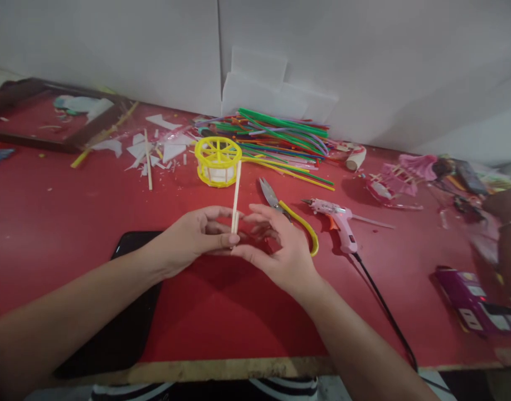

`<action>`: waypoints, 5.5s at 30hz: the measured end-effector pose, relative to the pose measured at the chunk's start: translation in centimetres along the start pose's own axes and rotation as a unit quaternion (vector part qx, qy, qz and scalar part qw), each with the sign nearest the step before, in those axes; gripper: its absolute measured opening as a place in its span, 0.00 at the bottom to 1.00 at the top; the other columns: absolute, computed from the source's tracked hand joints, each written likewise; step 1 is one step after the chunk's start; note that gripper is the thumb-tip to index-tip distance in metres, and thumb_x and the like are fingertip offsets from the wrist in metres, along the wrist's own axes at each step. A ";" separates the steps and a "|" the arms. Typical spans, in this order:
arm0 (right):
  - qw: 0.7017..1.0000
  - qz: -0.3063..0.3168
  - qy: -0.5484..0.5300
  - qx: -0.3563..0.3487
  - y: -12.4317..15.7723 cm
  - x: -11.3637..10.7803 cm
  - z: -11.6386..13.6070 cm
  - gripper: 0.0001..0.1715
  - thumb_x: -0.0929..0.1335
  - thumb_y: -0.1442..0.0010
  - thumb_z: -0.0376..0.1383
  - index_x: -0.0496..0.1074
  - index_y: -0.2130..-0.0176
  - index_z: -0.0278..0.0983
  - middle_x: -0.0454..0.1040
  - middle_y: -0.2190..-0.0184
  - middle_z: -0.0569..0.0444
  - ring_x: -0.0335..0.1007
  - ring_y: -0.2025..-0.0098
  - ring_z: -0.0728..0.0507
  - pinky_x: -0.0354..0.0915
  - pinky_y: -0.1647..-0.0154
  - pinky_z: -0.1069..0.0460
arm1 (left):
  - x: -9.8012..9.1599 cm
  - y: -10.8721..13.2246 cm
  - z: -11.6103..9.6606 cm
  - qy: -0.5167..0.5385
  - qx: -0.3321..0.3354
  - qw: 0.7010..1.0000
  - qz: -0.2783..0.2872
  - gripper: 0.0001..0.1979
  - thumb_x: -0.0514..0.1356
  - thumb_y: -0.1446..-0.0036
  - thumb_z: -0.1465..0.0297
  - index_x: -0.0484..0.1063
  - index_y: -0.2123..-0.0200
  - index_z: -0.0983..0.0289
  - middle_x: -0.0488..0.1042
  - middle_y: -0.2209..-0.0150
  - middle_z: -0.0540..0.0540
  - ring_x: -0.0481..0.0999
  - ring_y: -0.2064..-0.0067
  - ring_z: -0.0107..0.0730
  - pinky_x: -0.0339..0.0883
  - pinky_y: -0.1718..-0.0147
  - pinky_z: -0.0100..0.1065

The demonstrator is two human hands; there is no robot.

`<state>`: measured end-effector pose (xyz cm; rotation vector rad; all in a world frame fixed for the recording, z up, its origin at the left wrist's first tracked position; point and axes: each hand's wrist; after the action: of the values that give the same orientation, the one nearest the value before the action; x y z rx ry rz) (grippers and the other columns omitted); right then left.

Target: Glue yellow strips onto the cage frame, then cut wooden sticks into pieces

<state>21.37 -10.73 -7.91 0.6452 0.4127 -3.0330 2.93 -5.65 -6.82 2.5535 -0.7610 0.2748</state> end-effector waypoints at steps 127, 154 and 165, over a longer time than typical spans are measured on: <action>0.934 0.037 0.330 -0.129 0.2 -3.1 0.8 0.09 0.66 0.37 0.39 0.76 0.61 0.40 0.78 0.63 0.51 0.73 0.59 0.44 0.67 0.56 0.47 | -0.3 -1.0 1.4 -0.483 0.278 0.829 -0.036 0.04 0.62 0.45 0.75 0.75 0.70 0.61 0.80 0.64 0.48 0.79 0.64 0.31 0.69 0.62 0.29; 0.983 0.010 0.159 -0.093 -0.4 1.0 0.0 0.05 0.70 0.43 0.33 0.78 0.66 0.41 0.80 0.68 0.55 0.77 0.65 0.45 0.72 0.61 0.48 | -0.6 -0.8 1.5 -0.399 0.224 0.888 -0.052 0.05 0.66 0.51 0.77 0.76 0.70 0.62 0.80 0.72 0.46 0.79 0.69 0.25 0.68 0.68 0.23; 0.975 0.049 0.167 -0.136 -0.6 0.7 0.3 0.06 0.69 0.41 0.31 0.77 0.66 0.39 0.79 0.69 0.53 0.75 0.64 0.46 0.69 0.60 0.50 | -0.5 -0.7 0.9 -0.453 0.188 0.869 -0.067 0.22 0.67 0.51 0.70 0.72 0.51 0.60 0.82 0.65 0.49 0.82 0.63 0.34 0.72 0.62 0.30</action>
<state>20.53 -10.22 -7.76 1.1166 0.7602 -2.7019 2.99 -5.33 -8.01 3.0545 -0.8797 -0.9917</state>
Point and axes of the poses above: each hand's wrist, its own y-axis away from the middle knuckle, its own x-axis out of the palm, z = x × y
